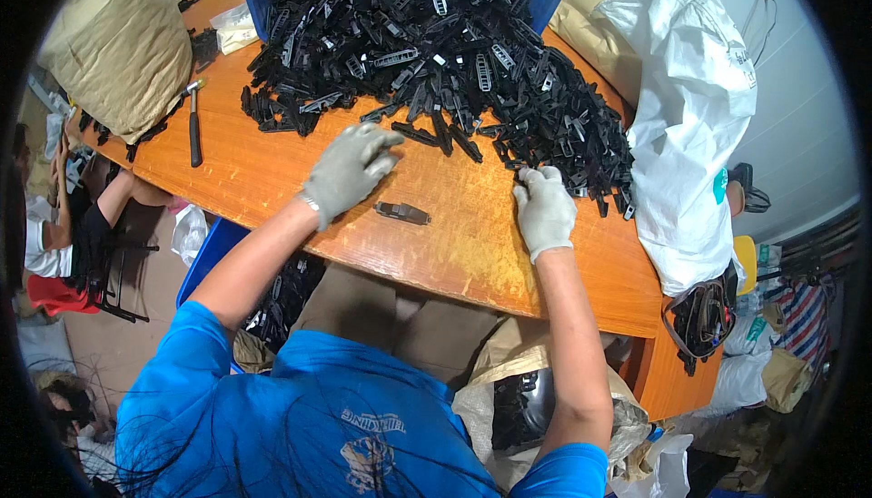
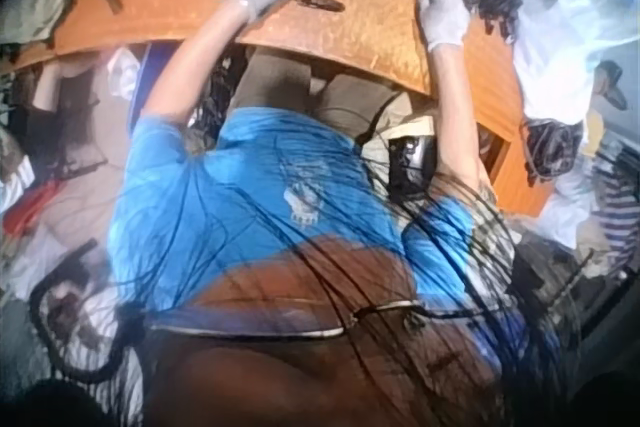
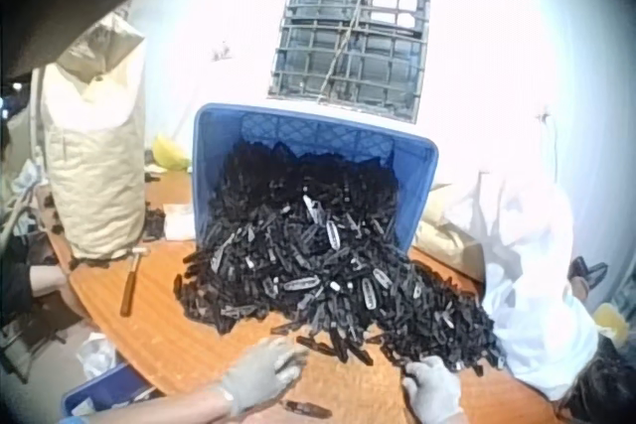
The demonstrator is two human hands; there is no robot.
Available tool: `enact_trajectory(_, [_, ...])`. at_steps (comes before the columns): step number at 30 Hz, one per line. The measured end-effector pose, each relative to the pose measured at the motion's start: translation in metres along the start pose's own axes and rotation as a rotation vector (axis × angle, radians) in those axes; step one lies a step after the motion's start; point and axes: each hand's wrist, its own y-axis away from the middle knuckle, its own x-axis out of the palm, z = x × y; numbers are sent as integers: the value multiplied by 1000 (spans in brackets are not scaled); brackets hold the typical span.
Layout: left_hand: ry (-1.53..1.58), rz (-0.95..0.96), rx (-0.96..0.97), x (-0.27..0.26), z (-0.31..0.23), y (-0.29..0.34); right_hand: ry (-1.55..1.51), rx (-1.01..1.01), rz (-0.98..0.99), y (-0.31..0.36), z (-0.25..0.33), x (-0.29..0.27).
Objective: The person repeatedly picks up plastic pieces from a pile on a workbench, attaches small plastic clips onto each part by hand, and places the assembled components in a row on the table.
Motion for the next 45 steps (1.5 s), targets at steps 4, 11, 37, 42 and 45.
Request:
enact_trajectory(4, [-199, 32, -41, 14, -9, -35, 62, 11, 97, -6, 17, 0])
enact_trajectory(11, [-309, 113, -28, 19, -9, -31, -7, 66, 72, -7, 3, 6])
enact_trajectory(37, [112, 7, 38, 25, 4, -8, -387, -132, -17, 39, 76, 23])
enact_trajectory(42, [37, 40, 12, 25, 9, -7, -133, -35, 111, 24, 86, 3])
enact_trajectory(45, [38, 43, 22, 26, 10, -7, -93, 34, 345, 2, 91, -11])
